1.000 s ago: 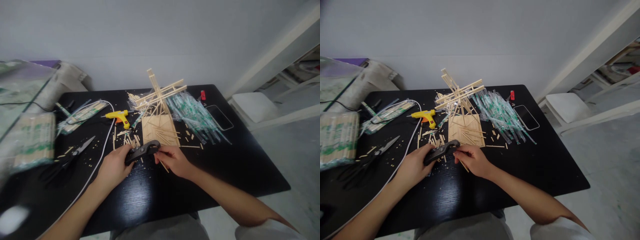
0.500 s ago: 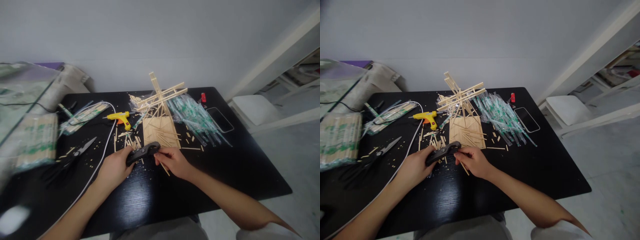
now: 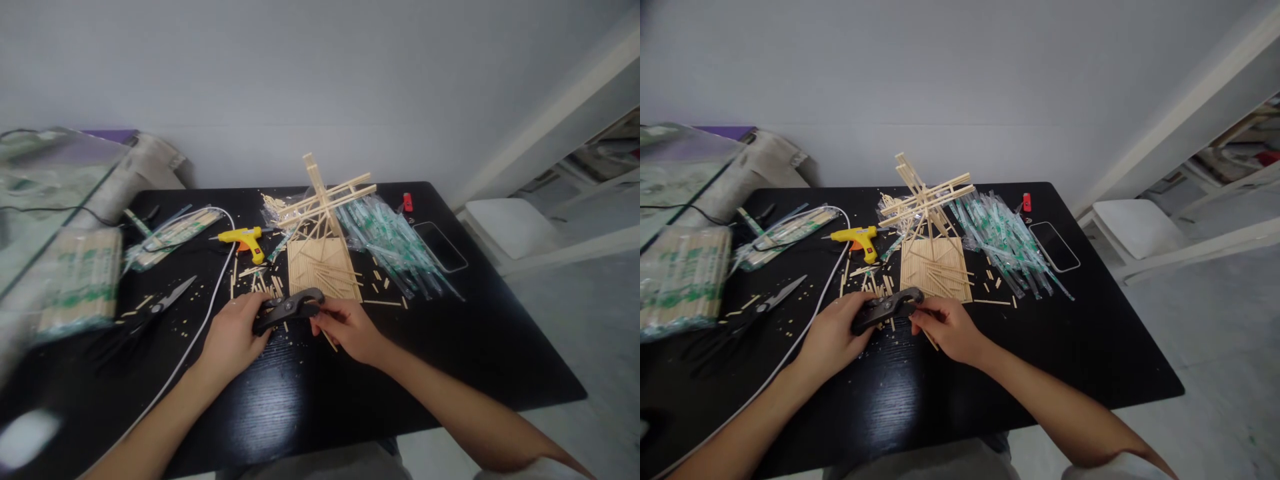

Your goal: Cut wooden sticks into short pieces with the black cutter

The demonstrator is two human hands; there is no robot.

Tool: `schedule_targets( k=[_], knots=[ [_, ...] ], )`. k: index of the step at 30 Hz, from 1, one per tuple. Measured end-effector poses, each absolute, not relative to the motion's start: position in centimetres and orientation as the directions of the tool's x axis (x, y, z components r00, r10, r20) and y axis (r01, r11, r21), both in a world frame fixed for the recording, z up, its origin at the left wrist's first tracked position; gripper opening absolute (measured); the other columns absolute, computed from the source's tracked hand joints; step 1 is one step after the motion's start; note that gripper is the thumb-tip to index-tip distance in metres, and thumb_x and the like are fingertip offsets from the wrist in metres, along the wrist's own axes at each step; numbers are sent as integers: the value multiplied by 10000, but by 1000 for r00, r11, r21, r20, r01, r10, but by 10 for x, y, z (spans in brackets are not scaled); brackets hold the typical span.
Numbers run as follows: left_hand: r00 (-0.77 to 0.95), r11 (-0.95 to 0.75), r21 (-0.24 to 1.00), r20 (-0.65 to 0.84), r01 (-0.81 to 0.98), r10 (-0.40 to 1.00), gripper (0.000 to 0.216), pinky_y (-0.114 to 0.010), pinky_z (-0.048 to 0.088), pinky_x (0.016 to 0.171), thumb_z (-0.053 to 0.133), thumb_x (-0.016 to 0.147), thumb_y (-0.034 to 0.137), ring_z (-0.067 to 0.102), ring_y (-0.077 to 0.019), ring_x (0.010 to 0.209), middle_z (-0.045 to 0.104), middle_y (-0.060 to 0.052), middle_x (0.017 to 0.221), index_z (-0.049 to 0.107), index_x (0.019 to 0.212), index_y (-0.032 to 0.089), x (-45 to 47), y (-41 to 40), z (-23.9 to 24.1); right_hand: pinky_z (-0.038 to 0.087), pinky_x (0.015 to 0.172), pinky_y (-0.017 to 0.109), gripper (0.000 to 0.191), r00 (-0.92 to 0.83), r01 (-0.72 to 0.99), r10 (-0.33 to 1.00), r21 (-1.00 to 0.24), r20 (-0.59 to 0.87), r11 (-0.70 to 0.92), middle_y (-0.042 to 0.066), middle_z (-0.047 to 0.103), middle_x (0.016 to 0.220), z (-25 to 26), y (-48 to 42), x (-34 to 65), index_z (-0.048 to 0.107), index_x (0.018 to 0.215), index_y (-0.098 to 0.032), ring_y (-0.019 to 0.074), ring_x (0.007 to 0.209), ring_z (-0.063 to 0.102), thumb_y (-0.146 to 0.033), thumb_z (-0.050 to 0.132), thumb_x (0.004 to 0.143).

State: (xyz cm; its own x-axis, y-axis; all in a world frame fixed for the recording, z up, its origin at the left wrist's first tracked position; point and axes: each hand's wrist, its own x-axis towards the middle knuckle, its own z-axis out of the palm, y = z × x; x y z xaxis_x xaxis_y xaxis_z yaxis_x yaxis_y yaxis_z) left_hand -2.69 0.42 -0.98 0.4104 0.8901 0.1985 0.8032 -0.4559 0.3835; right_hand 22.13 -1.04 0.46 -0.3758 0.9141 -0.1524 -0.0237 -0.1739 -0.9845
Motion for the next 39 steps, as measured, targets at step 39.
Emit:
schedule_targets(
  k=[39],
  knots=[
    [410, -433, 358, 144, 827, 901, 399, -404, 524, 880, 592, 773, 112, 672, -292, 981, 727, -87, 1100, 615, 1160, 209, -26, 4, -8, 252, 471, 238, 481, -413, 16, 898, -987, -152, -160, -53, 418, 532, 2, -9, 224, 623, 701, -161, 85, 467, 358, -557, 582, 970]
  ],
)
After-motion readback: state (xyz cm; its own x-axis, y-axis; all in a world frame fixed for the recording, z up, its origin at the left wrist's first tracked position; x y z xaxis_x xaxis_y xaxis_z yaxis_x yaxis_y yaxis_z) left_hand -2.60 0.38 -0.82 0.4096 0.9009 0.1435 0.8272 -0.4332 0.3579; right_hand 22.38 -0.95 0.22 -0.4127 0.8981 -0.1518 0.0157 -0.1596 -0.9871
